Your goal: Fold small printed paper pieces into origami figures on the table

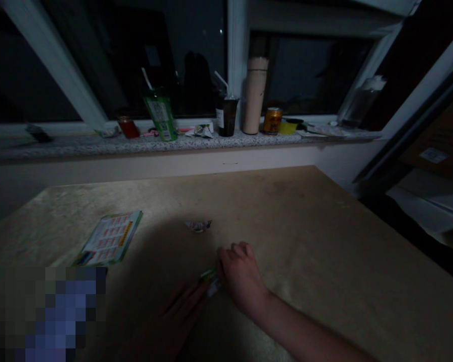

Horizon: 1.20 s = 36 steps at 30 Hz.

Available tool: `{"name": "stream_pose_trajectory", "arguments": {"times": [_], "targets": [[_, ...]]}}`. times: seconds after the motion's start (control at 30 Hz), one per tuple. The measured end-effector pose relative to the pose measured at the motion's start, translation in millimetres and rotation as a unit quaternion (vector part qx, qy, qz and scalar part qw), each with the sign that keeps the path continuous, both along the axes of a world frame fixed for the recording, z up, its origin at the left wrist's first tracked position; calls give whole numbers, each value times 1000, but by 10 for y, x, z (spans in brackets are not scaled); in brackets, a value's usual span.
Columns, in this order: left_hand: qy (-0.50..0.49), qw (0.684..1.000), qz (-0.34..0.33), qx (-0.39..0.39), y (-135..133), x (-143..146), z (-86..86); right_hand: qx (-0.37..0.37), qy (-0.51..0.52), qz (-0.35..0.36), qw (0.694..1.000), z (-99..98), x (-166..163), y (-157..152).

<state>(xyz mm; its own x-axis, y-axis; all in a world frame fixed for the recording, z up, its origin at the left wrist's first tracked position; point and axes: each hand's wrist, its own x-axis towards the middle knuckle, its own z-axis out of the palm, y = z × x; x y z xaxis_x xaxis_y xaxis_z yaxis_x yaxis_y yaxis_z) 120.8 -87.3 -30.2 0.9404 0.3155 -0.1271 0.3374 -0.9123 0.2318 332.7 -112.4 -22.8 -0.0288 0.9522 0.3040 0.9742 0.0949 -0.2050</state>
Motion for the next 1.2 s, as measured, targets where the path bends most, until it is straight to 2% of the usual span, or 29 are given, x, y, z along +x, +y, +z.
{"name": "stream_pose_trajectory", "arguments": {"times": [0.43, 0.57, 0.6, 0.77, 1.2], "targets": [[-16, 1000, -9, -8, 12, -6, 14, 9, -20, -9, 1000, 51, -9, 6], [-35, 999, -5, -23, -30, 11, 188, 2, -36, -11, 999, 22, -13, 11], [-36, 999, 20, -15, -46, 21, 248, 1, -41, -14, 999, 17, -15, 14], [-8, 1000, 23, 4, -94, 92, 455, -9, -44, -20, 999, 27, -22, 23], [21, 999, 31, 1, -106, 118, 444, -6, 15, -22, 1000, -52, 20, 42]]}}
